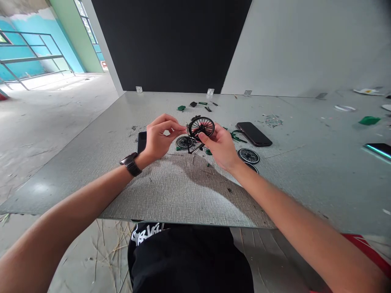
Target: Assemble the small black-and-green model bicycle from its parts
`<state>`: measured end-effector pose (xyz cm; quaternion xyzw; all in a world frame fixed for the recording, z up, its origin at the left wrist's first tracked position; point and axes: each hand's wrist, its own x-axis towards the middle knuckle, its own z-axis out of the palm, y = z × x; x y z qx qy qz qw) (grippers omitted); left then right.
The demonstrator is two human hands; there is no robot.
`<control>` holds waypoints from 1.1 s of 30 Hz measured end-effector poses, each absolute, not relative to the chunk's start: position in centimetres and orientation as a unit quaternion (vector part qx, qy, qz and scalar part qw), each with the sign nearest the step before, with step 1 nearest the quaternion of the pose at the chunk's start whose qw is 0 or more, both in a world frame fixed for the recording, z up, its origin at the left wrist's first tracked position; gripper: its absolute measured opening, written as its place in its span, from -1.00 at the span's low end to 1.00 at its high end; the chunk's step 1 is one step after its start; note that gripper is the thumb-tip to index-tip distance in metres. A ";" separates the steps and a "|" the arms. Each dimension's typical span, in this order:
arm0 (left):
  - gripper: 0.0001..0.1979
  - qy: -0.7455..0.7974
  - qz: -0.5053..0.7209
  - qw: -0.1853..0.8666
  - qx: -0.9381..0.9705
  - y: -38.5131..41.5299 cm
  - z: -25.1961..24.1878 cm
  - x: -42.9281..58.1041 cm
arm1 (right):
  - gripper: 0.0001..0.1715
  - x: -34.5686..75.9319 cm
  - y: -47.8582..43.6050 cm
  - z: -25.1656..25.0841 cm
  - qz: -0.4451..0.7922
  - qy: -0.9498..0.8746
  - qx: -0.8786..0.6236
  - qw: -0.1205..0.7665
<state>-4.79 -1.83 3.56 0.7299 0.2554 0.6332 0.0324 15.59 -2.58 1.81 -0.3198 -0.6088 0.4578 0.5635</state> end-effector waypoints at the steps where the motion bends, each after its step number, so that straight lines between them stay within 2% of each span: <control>1: -0.90 0.259 0.636 0.034 0.726 -1.8 3.5 -4.8 | -0.54 15.6 -2.5 1.8 0.458 -0.607 -0.318 0.566; 12: -0.92 0.222 0.616 0.000 0.756 -2.5 3.9 -4.7 | -0.53 15.5 -2.7 2.0 0.414 -0.637 -0.341 0.554; 19: -0.99 0.213 0.579 -0.015 0.787 -2.8 3.6 -4.6 | -0.54 15.2 -3.0 1.9 0.451 -0.633 -0.326 0.538; 25: -0.82 0.218 0.559 -0.015 0.800 -2.5 2.9 -4.6 | -0.54 15.0 -3.3 1.9 0.481 -0.630 -0.303 0.530; 28: -0.60 0.267 0.573 0.002 0.775 -2.2 2.4 -4.3 | -0.53 15.0 -3.3 1.9 0.488 -0.619 -0.305 0.534; 30: -0.36 0.306 0.593 0.063 0.742 -1.8 1.9 -4.1 | -0.52 15.0 -3.2 1.9 0.487 -0.618 -0.307 0.535; 31: -0.31 0.318 0.600 0.110 0.726 -1.7 1.7 -3.9 | -0.52 15.0 -3.2 1.9 0.487 -0.619 -0.308 0.534; 33: -0.37 0.336 0.592 0.217 0.700 -1.5 1.3 -3.6 | -0.52 15.0 -3.2 1.9 0.487 -0.618 -0.315 0.531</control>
